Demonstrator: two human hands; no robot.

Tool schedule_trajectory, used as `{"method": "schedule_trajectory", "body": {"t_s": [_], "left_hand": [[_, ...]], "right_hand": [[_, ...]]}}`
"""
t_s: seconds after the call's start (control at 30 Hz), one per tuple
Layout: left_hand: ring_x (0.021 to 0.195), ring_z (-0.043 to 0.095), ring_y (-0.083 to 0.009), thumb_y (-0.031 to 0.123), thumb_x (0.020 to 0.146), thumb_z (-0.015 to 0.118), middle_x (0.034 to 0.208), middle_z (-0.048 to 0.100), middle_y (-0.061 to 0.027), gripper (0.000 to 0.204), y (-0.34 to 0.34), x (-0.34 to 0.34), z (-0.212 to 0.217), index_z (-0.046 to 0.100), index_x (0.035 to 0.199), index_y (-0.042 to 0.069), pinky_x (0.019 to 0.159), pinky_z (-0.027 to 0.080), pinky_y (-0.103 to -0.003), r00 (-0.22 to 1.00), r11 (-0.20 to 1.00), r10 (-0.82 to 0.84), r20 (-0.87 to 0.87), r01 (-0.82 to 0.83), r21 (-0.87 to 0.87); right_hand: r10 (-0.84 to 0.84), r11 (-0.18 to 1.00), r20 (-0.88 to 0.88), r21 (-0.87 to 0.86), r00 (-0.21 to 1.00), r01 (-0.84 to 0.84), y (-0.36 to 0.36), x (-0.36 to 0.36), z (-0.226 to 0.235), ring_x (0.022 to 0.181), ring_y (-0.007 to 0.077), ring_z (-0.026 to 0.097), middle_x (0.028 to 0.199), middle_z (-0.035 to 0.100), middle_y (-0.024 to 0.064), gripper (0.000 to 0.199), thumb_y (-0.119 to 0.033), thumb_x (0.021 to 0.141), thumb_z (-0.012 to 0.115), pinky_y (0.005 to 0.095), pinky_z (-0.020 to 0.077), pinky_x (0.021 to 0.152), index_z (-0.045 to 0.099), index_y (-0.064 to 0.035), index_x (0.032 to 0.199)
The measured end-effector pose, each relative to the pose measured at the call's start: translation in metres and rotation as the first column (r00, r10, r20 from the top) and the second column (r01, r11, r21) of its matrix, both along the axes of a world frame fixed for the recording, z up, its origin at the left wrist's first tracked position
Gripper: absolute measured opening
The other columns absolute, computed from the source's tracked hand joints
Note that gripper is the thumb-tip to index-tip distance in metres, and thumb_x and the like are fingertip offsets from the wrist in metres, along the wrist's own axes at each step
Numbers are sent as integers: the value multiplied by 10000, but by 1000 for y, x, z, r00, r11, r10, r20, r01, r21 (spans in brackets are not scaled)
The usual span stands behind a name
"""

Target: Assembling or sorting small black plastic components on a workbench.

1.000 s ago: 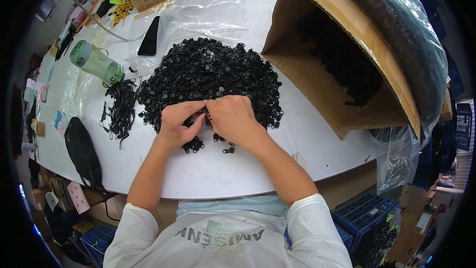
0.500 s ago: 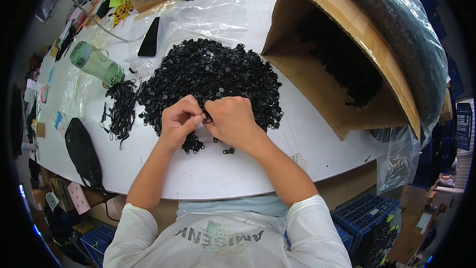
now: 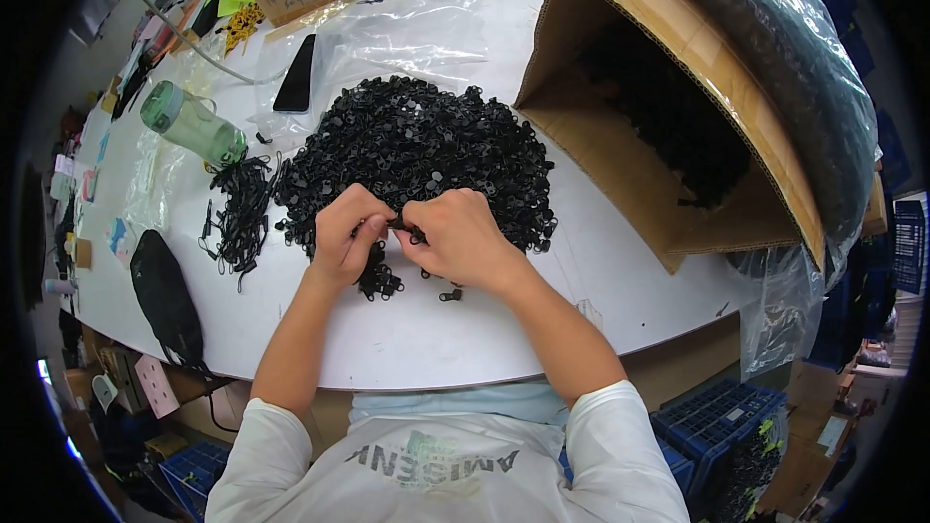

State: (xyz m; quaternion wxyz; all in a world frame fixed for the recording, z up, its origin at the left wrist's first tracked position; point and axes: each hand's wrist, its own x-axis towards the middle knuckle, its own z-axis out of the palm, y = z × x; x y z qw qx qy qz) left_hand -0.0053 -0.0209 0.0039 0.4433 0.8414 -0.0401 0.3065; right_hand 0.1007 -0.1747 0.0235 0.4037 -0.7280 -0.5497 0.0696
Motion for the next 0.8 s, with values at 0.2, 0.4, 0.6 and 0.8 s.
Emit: {"method": "schedule_trajectory", "body": {"t_s": [0.2, 0.4, 0.6, 0.8], "left_hand": [[505, 525, -230, 78, 867, 619, 596, 526, -114, 158, 8, 0, 0, 571, 739, -1, 481, 416, -349, 976, 996, -84, -200, 90, 24], [435, 443, -193, 121, 903, 605, 528, 467, -96, 255, 19, 1, -4, 540, 689, -4, 443, 343, -295, 984, 999, 32, -175, -39, -35], [457, 406, -26, 189, 975, 529, 513, 462, 30, 306, 25, -2, -12, 580, 724, 21, 434, 302, -212, 971, 915, 108, -213, -181, -360], [466, 420, -45, 223, 942, 586, 517, 463, 20, 226, 23, 4, -9, 590, 817, 34, 445, 309, -223, 947, 900, 190, -260, -274, -340]], "right_hand": [[8, 1000, 49, 30, 999, -9, 0, 4, -5, 485, 243, 579, 549, 574, 86, 139, -130, 719, 700, 338, 439, 463, 600, -48, 666], [49, 999, -6, -5, 999, -49, -1, 7, 0, 460, 208, 556, 541, 555, 81, 182, -136, 725, 722, 306, 426, 457, 581, -47, 655], [95, 995, -594, 80, 799, -59, -7, 19, 5, 501, 33, 462, 555, 527, -39, 223, -99, 658, 836, 208, 341, 471, 632, -22, 707], [334, 423, -920, 342, 207, 839, -34, 76, -4, 407, 102, 293, 463, 314, -41, 433, -373, 972, 427, 259, 230, 414, 548, -62, 696]]}}
